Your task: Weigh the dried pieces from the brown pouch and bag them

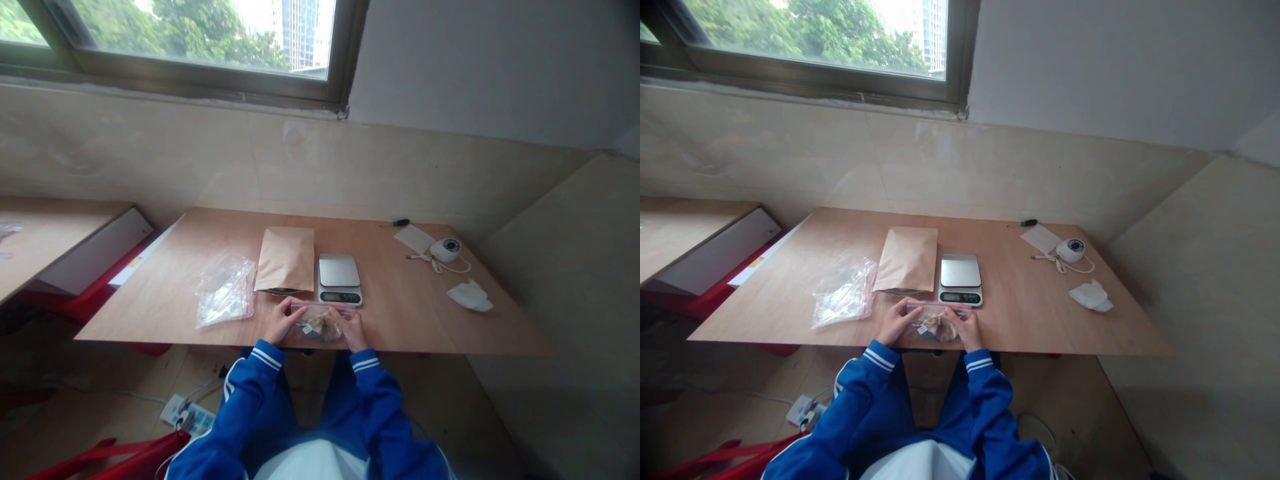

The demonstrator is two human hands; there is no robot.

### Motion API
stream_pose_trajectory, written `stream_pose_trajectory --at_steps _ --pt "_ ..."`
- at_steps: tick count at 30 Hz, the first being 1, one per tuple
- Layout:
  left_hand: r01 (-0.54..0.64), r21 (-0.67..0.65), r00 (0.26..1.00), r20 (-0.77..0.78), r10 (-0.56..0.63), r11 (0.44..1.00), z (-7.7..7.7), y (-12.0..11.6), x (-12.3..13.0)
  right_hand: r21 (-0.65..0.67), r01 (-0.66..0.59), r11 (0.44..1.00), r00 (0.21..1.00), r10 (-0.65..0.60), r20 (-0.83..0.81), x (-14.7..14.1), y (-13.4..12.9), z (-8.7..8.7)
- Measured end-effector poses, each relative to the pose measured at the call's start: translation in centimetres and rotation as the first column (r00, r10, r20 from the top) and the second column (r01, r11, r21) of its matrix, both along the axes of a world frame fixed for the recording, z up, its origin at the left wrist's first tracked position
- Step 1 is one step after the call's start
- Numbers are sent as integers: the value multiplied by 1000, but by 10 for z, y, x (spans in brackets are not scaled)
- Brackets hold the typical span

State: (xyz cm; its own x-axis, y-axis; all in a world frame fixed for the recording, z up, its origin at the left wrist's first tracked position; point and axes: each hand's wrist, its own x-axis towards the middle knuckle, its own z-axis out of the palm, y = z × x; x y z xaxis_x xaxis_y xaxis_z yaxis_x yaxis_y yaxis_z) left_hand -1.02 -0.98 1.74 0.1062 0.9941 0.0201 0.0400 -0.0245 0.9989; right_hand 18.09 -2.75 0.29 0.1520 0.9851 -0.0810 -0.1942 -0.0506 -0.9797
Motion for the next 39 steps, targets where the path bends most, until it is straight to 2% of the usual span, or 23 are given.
stream_pose_trajectory --at_steps 16,21,26,33,39 --pt "13 -37 1000 15 -13 999 -4 1 -3 9 -8 1000 1000 8 23 1 1 -6" --pt "57 -48 997 54 -55 997 -3 1 -1 -10 -60 998 998 60 27 1 4 -5" --pt "61 -69 995 79 -55 996 -4 0 1 -50 -171 984 985 170 -18 -2 4 -1" --pt "42 -81 996 82 -36 996 3 -1 0 -80 -137 987 990 138 1 -10 7 3" --pt "23 -86 996 85 -16 996 4 -3 0 -60 -130 990 989 134 61 -10 9 -1"
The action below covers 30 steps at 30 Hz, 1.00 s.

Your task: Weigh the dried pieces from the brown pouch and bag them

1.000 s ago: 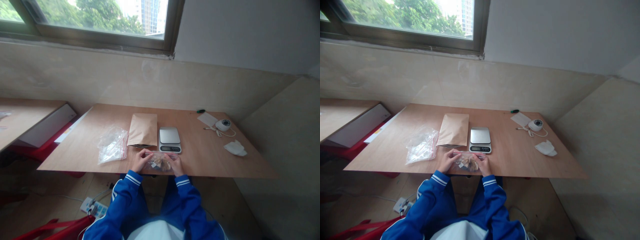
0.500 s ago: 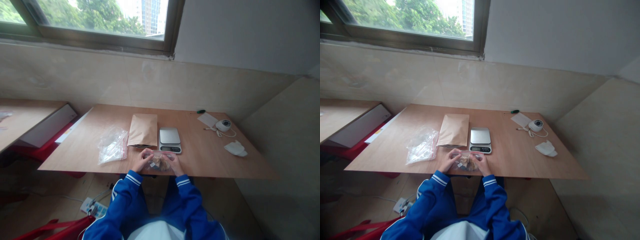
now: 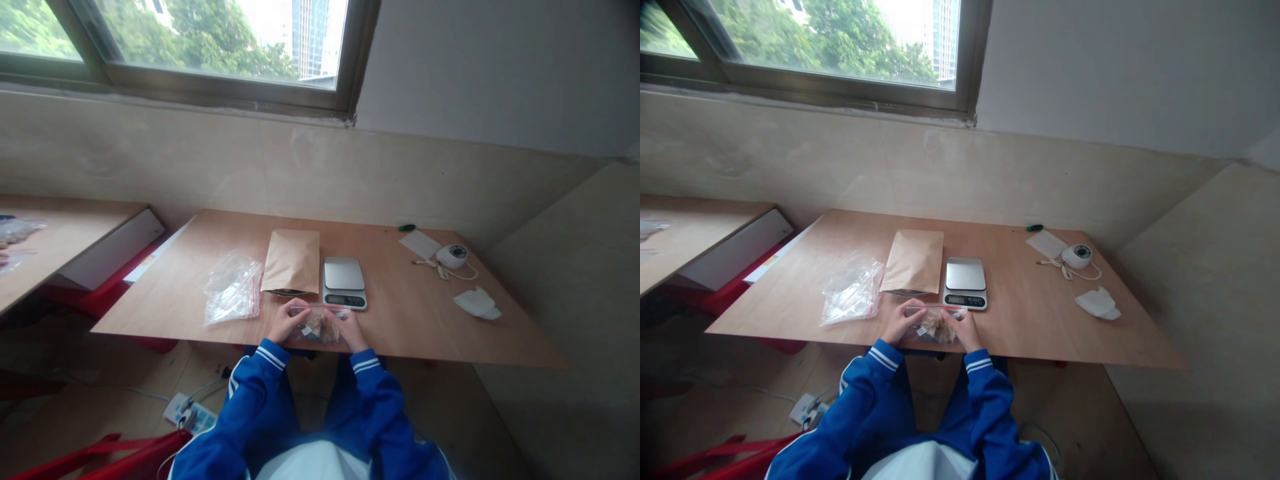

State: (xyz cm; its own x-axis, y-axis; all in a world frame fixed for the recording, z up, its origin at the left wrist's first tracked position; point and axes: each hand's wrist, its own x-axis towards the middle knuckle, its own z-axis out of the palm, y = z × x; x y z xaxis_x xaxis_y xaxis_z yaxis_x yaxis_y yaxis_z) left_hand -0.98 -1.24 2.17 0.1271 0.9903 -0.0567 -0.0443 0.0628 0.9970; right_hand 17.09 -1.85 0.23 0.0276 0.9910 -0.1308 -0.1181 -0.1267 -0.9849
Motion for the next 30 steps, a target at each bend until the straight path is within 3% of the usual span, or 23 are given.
stream_pose_trajectory --at_steps 12,19,25,30 --pt "-56 22 998 -37 57 998 -8 0 -2 26 53 998 998 -52 -46 -3 -1 -5" --pt "24 40 1000 -3 -24 999 -5 1 -1 -40 -99 994 988 94 -125 -1 -3 5" --pt "68 41 997 18 -69 997 -2 1 1 -63 -66 996 989 57 -134 -4 -5 15" --pt "68 38 997 22 -69 997 1 0 1 -42 -119 992 983 111 -146 -7 -5 19"
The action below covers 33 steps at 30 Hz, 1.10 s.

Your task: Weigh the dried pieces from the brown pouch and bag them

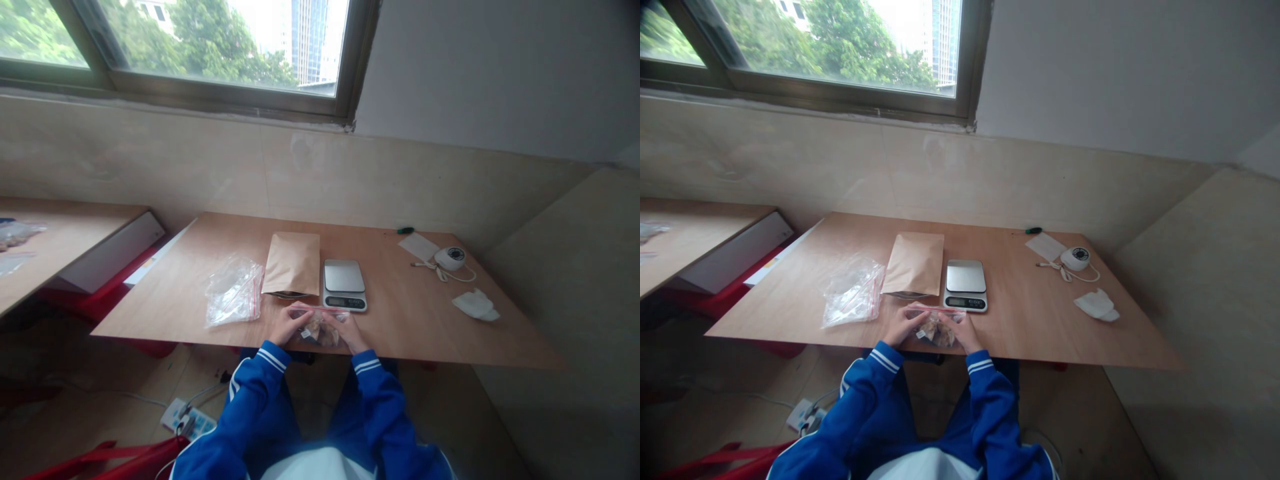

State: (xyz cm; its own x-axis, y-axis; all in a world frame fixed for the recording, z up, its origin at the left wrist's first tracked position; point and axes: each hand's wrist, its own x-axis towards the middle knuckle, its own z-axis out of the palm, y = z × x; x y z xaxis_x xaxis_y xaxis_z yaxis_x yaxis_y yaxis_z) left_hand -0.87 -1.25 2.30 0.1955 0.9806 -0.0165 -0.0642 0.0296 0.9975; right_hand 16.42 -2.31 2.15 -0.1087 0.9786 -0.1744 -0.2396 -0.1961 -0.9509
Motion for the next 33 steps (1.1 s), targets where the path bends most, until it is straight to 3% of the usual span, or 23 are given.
stream_pose_trajectory --at_steps 4,13,24,29,33 --pt "-7 4 1000 2 7 1000 -1 0 0 4 19 1000 1000 -19 8 -1 1 -5" --pt "-43 -5 999 -21 43 999 -13 2 -5 101 204 974 973 -213 83 -13 3 -28" --pt "11 50 1000 -14 -10 999 -4 1 -2 195 189 963 969 -215 122 -19 -8 -12" --pt "-34 46 999 -35 35 998 -12 3 -4 264 242 934 933 -299 201 -30 -7 1" --pt "-67 35 997 -43 69 997 -17 4 -4 270 318 909 904 -376 202 -36 -7 -4"
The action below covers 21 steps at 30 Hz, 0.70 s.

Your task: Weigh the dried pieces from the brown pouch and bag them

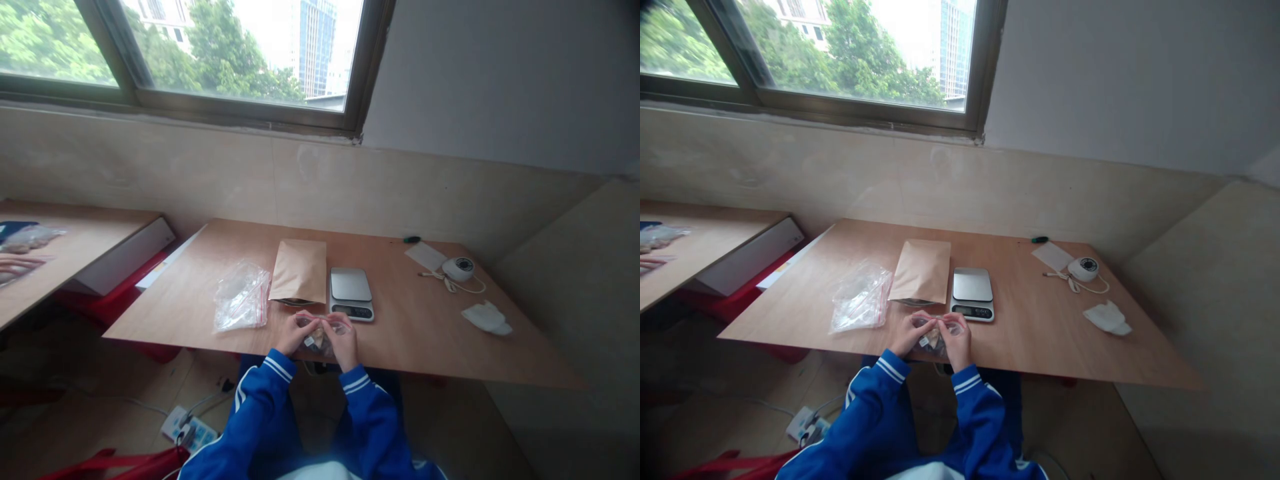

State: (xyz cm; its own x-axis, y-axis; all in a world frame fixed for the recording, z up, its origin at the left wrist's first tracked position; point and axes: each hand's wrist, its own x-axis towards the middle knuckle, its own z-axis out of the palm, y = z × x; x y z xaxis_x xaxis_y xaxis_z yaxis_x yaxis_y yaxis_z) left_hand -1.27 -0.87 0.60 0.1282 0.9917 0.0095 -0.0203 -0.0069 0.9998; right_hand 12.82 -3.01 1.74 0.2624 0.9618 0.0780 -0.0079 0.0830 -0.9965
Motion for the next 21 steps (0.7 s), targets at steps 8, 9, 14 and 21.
stream_pose_trajectory --at_steps 8,9,14,21 --pt "-11 -49 998 60 14 999 7 -2 2 -57 -27 998 997 23 -75 9 -3 4" --pt "-19 -57 997 77 23 998 7 -2 2 -61 -15 998 998 12 -62 15 -3 8" --pt "-172 -80 965 187 184 982 -3 2 -6 -59 273 960 959 -276 -65 80 3 22" --pt "-199 -102 943 250 219 975 -12 1 -15 -62 577 814 817 -576 34 189 50 25"
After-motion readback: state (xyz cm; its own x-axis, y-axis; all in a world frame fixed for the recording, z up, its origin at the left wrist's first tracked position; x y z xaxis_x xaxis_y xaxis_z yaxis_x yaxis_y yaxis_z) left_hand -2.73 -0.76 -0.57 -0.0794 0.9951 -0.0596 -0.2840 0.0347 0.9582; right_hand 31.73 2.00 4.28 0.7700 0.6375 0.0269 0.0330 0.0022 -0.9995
